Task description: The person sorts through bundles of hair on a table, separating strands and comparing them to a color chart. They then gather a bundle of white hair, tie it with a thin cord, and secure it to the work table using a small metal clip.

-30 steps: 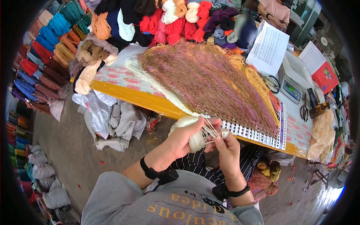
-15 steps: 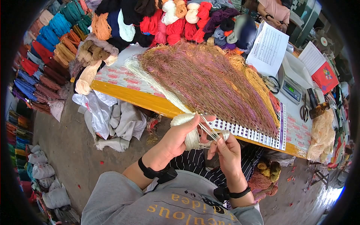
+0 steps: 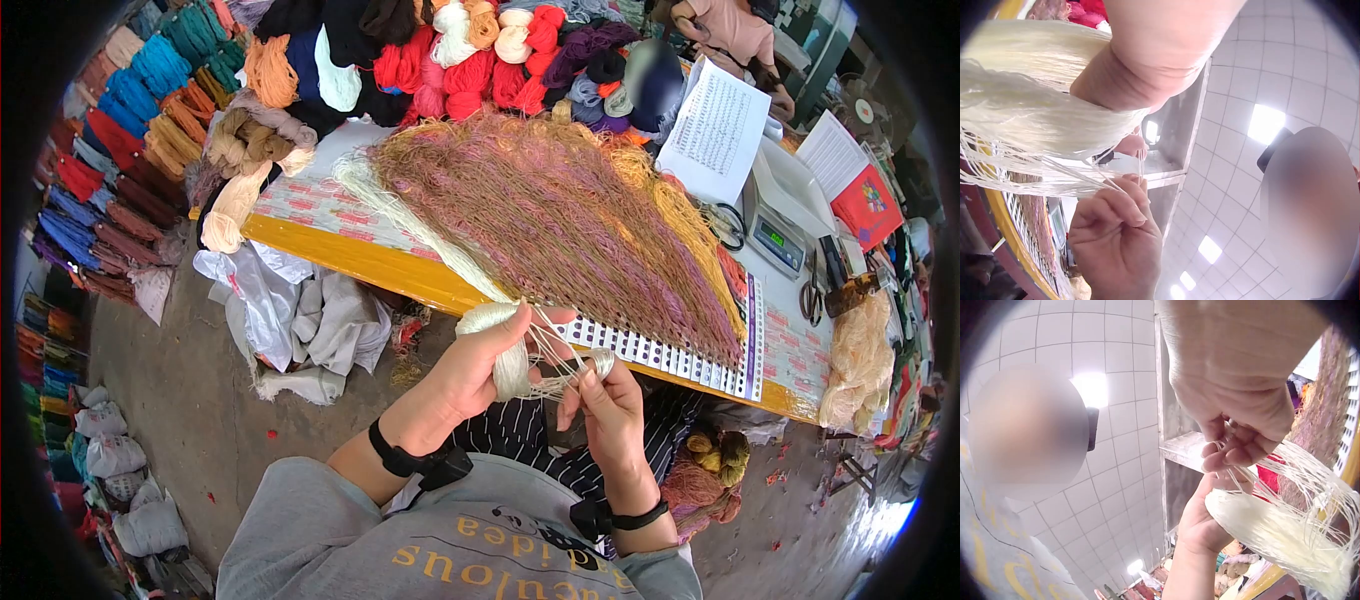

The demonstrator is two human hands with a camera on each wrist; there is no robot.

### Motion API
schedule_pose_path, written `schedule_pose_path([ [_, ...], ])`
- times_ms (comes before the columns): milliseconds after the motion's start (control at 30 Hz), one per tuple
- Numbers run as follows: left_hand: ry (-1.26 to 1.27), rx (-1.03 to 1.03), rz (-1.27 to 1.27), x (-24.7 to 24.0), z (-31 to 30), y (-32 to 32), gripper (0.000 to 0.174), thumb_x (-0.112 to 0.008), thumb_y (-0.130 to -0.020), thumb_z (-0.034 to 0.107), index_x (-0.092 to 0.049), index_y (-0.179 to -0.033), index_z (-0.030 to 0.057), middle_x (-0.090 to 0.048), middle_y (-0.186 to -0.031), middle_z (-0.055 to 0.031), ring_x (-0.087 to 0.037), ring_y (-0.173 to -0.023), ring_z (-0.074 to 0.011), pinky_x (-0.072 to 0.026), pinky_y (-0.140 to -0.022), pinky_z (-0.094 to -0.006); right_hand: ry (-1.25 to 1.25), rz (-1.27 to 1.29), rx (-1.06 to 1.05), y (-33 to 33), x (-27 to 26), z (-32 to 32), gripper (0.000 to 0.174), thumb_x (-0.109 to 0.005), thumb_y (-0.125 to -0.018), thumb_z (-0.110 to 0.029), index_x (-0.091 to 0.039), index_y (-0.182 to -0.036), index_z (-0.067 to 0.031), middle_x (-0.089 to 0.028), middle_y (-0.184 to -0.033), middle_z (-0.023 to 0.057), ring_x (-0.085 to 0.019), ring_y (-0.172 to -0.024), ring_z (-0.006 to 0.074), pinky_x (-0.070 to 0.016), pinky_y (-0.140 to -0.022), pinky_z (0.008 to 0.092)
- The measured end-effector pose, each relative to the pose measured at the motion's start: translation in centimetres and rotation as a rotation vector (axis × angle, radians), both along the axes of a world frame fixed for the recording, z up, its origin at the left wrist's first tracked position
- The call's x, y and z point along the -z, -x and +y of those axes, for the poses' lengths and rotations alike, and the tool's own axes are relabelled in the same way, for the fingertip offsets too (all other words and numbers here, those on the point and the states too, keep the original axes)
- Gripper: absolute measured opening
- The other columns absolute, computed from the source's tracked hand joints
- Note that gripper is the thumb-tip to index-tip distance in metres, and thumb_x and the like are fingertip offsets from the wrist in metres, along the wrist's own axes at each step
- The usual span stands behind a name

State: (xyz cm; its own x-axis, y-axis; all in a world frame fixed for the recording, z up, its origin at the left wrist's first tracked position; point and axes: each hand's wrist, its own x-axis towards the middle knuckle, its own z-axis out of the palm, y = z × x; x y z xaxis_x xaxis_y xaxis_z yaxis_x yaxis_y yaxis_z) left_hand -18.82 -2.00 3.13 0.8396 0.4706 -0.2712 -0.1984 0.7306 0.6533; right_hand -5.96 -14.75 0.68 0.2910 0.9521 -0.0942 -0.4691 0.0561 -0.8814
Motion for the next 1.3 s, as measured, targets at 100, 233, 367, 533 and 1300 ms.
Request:
schedule_pose_path([
  [100,-0.008,0.011,-0.021,0.4,0.1,0.0,0.046,-0.042,-0.095,0.037,-0.052,-0.122,0.0009,-0.065,-0.091,-0.0072,-0.058,-0.073,-0.008,-0.0475,-0.058,-0.0205,0.01,0.002,-0.002,0.0,-0.2,-0.1,0.019,-0.044,-0.096,-0.018,-0.049,-0.088,-0.0012,-0.055,-0.069,0.0074,-0.054,-0.057,0.0147,-0.0448,-0.055,0.0246],
  [233,-0.03,-0.001,0.008,0.2,0.1,-0.1,0.054,-0.039,-0.096,0.04,-0.048,-0.123,-0.0049,-0.066,-0.09,-0.0118,-0.059,-0.074,-0.0103,-0.0436,-0.052,-0.0197,0.009,0.02,-0.027,-0.1,-0.2,-0.1,0.02,-0.044,-0.096,-0.019,-0.048,-0.087,-0.0015,-0.053,-0.067,0.0065,-0.053,-0.056,0.0145,-0.0441,-0.052,0.0242],
  [367,-0.021,0.016,-0.014,0.3,0.2,-0.1,0.053,-0.038,-0.096,0.04,-0.048,-0.122,-0.0049,-0.066,-0.089,-0.0118,-0.059,-0.073,-0.0109,-0.0436,-0.052,-0.0199,0.031,0.035,-0.05,-0.1,-0.4,-0.2,0.021,-0.044,-0.096,-0.019,-0.048,-0.087,-0.0014,-0.052,-0.066,0.0061,-0.052,-0.056,0.0143,-0.0439,-0.051,0.0241],
  [533,-0.034,0.029,-0.02,0.0,0.1,-0.4,0.052,-0.038,-0.096,0.039,-0.049,-0.12,-0.0056,-0.066,-0.088,-0.0118,-0.059,-0.071,-0.0113,-0.0434,-0.052,-0.0199,0.053,0.038,-0.065,-0.1,-0.7,-0.5,0.02,-0.044,-0.096,-0.019,-0.048,-0.088,-0.0011,-0.051,-0.065,0.0061,-0.052,-0.055,0.0144,-0.0443,-0.051,0.0246],
  [1300,-0.116,0.077,0.046,0.7,-0.4,0.0,0.05,-0.04,-0.096,0.042,-0.059,-0.102,-0.0034,-0.064,-0.072,-0.0097,-0.052,-0.055,-0.0098,-0.0395,-0.05,-0.0201,-0.076,0.142,-0.292,-0.4,-0.4,-1.7,0.026,-0.051,-0.093,-0.022,-0.058,-0.089,0.003,-0.055,-0.061,0.0067,-0.054,-0.049,0.0155,-0.042,-0.048,0.0239],
])
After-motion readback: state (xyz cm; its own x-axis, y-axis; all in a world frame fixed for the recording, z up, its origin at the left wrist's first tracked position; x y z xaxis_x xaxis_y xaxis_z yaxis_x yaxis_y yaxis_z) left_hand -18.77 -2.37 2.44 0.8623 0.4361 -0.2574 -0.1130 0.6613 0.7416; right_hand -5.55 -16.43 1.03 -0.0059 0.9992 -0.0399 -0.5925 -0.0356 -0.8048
